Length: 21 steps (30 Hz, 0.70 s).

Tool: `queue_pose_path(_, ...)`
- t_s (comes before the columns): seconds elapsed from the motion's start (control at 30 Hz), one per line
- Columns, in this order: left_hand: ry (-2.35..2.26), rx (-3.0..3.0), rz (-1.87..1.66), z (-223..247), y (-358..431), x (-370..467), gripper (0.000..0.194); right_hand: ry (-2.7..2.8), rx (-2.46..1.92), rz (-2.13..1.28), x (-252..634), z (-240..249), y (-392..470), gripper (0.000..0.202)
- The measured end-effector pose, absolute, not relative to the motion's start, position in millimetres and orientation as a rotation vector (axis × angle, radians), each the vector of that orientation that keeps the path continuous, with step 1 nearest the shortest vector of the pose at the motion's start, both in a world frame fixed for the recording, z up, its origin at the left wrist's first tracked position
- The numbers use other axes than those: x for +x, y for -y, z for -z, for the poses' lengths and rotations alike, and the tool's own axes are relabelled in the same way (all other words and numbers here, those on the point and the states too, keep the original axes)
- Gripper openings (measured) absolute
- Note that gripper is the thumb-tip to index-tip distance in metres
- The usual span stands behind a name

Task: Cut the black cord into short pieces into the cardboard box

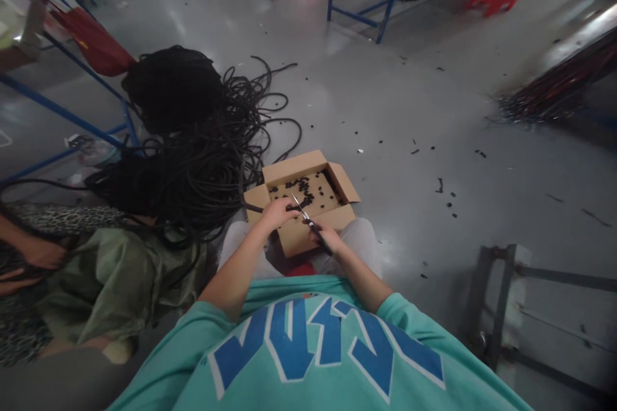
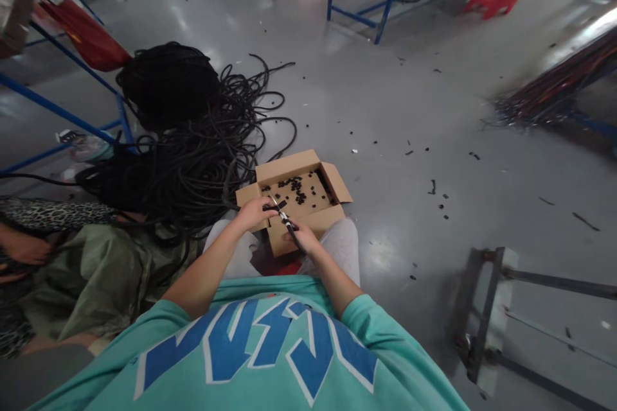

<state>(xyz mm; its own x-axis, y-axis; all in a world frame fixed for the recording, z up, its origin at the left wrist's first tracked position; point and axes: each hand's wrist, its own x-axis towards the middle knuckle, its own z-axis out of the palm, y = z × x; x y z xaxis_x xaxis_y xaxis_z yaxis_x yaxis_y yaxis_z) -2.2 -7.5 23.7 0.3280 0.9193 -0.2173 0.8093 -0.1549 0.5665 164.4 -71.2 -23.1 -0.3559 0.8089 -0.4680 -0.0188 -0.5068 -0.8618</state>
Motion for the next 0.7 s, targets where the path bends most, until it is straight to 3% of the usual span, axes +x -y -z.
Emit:
queue_pose_path(0.3,-1.575,1.787,-0.384,3.9,-8.5,7.3,0.016,0.842,-1.421,-1.937,156.7,39.0,62.8,0.048)
queue_pose_path(0.7,-1.578,1.809,-0.294,26.2,-26.9,1.8,0.015,0.747,-1.46,-1.922,158.7,61.6,60.8,0.053)
